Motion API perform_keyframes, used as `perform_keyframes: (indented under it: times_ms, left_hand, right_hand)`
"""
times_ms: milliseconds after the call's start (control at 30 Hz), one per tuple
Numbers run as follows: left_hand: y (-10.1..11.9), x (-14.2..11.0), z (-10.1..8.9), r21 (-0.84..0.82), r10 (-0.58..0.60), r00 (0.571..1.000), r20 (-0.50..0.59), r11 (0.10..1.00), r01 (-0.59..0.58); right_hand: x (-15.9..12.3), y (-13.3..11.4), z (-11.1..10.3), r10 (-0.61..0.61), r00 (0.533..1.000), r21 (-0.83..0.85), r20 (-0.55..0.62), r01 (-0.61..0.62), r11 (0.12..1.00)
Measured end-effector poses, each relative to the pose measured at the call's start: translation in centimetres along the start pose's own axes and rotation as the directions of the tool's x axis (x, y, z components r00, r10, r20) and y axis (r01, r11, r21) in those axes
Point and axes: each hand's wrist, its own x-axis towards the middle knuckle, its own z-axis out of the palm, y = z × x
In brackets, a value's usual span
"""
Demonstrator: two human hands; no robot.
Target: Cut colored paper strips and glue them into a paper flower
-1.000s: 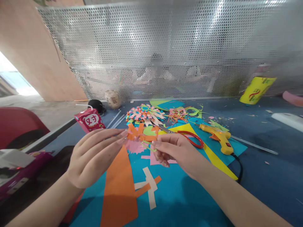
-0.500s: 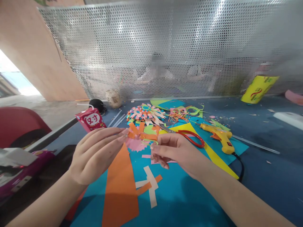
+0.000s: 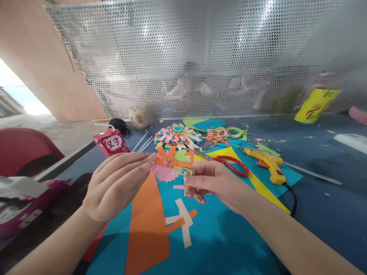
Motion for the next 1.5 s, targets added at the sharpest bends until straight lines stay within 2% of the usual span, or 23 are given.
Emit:
perform_keyframes:
  times_ms: [100, 167, 367, 433, 533, 633, 667, 700, 733, 767, 800, 833, 867, 900, 933, 967, 1067, 1300, 1400, 1500]
  left_hand:
    - [0.0, 0.1, 0.1, 0.033, 0.009, 1.0, -0.003, 0.999, -0.008]
    - [0.1, 0.2, 0.0, 0.044, 0.031, 1.0, -0.003, 0.999, -0.031]
    - [-0.1, 0.3, 0.0, 0.097, 0.065, 0.998, -0.002, 0.993, -0.065]
    - [-0.2, 0.1, 0.0, 0.106, 0.061, 0.998, 0.01, 0.992, -0.062]
    - [-0.1, -0.3, 0.3, 0.051, 0.005, 1.0, 0.013, 0.999, -0.005]
    - [0.4, -0.6, 0.6, -0.055, -0.155, 0.987, -0.032, 0.987, 0.153]
    - [0.6, -0.5, 0.8, -0.093, -0.247, 0.968, -0.037, 0.966, 0.243]
    - [0.7, -0.4, 0.9, -0.141, -0.362, 0.932, -0.018, 0.924, 0.356]
    - [0.9, -0.3, 1.1, -0.205, -0.495, 0.868, 0.035, 0.847, 0.491]
    - [1.0, -0.1, 1.3, -0.3, -0.636, 0.76, 0.131, 0.706, 0.642]
    - [1.1, 0.1, 1.5, -0.397, -0.739, 0.622, 0.259, 0.505, 0.766]
    - [1.2, 0.2, 1.7, -0.468, -0.779, 0.481, 0.402, 0.276, 0.84]
    - [1.2, 0.3, 1.9, -0.501, -0.762, 0.368, 0.533, 0.066, 0.863]
    - [1.2, 0.4, 2.2, -0.507, -0.717, 0.295, 0.632, -0.094, 0.857]
    - [1.2, 0.4, 2.4, -0.501, -0.673, 0.257, 0.694, -0.194, 0.844]
    - [1.3, 0.4, 2.6, -0.491, -0.642, 0.241, 0.728, -0.243, 0.837]
    - [1.4, 0.4, 3.0, -0.483, -0.613, 0.215, 0.76, -0.311, 0.818]
    - [1.6, 0.5, 3.4, -0.494, -0.604, 0.194, 0.773, -0.382, 0.781]
    - [1.5, 0.3, 3.6, -0.484, -0.589, 0.187, 0.786, -0.398, 0.779]
    - [1.2, -0.1, 3.6, -0.48, -0.594, 0.183, 0.783, -0.392, 0.785]
  right_hand:
    - [0.0, 0.0, -0.1, 0.008, 0.994, -0.015, 0.111, -0.006, 1.0]
    - [0.0, 0.0, -0.1, 0.018, 0.991, 0.006, 0.134, -0.019, 1.0]
    - [-0.1, 0.0, 0.0, -0.006, 1.0, -0.009, -0.018, 0.006, 1.0]
    - [-0.1, 0.1, 0.0, -0.014, 0.999, -0.027, -0.033, 0.013, 1.0]
    - [0.0, 0.1, 0.0, -0.025, 0.999, -0.046, -0.029, 0.024, 0.999]
    - [0.1, 0.1, -0.1, -0.079, 0.996, -0.109, -0.05, 0.073, 0.991]
    - [0.1, 0.1, -0.2, -0.104, 0.992, -0.126, -0.066, 0.095, 0.987]
    - [0.2, 0.2, -0.3, -0.13, 0.988, -0.145, -0.081, 0.117, 0.982]
    - [0.2, 0.2, -0.4, -0.162, 0.981, -0.173, -0.104, 0.142, 0.975]
    - [0.3, 0.3, -0.5, -0.198, 0.971, -0.213, -0.133, 0.167, 0.963]
    - [0.3, 0.4, -0.7, -0.235, 0.958, -0.267, -0.166, 0.186, 0.946]
    - [0.4, 0.5, -0.7, -0.275, 0.94, -0.327, -0.204, 0.199, 0.924]
    - [0.5, 0.6, -0.8, -0.312, 0.919, -0.384, -0.242, 0.205, 0.9]
    - [0.6, 0.7, -0.8, -0.342, 0.897, -0.429, -0.28, 0.202, 0.88]
    - [0.7, 0.8, -0.8, -0.361, 0.88, -0.456, -0.309, 0.196, 0.868]
    - [0.8, 0.9, -0.7, -0.366, 0.871, -0.469, -0.327, 0.187, 0.863]
    - [1.3, 1.1, -0.5, -0.339, 0.87, -0.445, -0.359, 0.16, 0.881]
    - [2.0, 0.9, -0.5, -0.231, 0.907, -0.283, -0.352, 0.132, 0.95]
    - [1.9, 0.6, -0.9, -0.248, 0.88, -0.268, -0.406, 0.145, 0.952]
    - [2.0, 0.5, -1.6, -0.304, 0.815, -0.243, -0.493, 0.206, 0.948]
